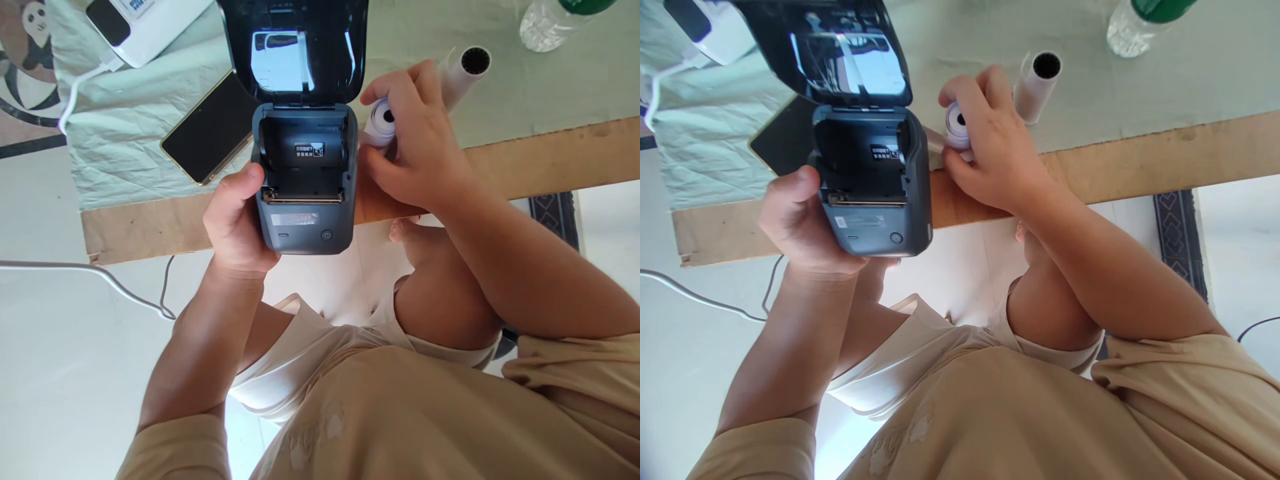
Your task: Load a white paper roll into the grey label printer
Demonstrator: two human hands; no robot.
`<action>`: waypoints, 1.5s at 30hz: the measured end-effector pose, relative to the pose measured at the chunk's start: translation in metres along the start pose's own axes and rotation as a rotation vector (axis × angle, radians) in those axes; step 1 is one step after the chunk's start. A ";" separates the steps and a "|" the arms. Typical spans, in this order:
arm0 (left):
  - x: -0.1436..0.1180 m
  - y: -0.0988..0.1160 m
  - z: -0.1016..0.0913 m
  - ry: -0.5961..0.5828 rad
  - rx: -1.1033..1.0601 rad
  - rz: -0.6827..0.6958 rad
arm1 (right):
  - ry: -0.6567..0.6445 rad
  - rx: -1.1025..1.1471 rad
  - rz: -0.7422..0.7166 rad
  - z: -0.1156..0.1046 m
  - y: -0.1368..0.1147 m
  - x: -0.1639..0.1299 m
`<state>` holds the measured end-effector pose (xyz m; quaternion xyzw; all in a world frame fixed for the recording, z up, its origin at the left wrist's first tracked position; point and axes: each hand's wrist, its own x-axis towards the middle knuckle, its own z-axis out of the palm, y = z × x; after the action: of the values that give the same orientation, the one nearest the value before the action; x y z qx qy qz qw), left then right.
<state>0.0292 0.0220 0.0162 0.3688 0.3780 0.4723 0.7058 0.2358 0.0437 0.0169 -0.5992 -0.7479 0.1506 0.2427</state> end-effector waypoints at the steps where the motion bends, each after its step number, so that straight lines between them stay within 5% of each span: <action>1: 0.000 0.000 0.000 -0.008 -0.044 0.002 | 0.006 0.010 -0.008 0.000 0.000 -0.001; 8: 0.000 -0.004 -0.002 -0.030 -0.202 0.063 | 0.103 0.488 0.034 0.000 0.004 -0.002; 11: 0.000 -0.006 -0.001 -0.019 -0.222 0.069 | 0.144 0.852 0.247 -0.003 0.003 0.000; 14: 0.000 -0.006 0.001 0.010 -0.185 0.067 | 0.040 1.125 0.511 -0.005 0.001 0.003; 22: -0.001 -0.006 -0.002 -0.045 -0.191 0.071 | -0.116 1.295 0.547 -0.008 -0.007 -0.005; 27: 0.000 -0.009 -0.004 -0.051 -0.236 0.084 | -0.236 1.321 0.695 -0.010 -0.002 -0.001; 36: -0.003 -0.004 0.001 -0.028 -0.187 0.079 | -0.136 1.210 0.515 0.002 0.005 -0.001; 45: -0.002 -0.004 0.002 -0.063 -0.117 0.083 | -0.190 1.215 0.789 -0.007 -0.005 0.007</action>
<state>0.0324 0.0183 0.0139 0.3570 0.3120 0.5105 0.7173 0.2340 0.0489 0.0265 -0.5681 -0.2787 0.6666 0.3939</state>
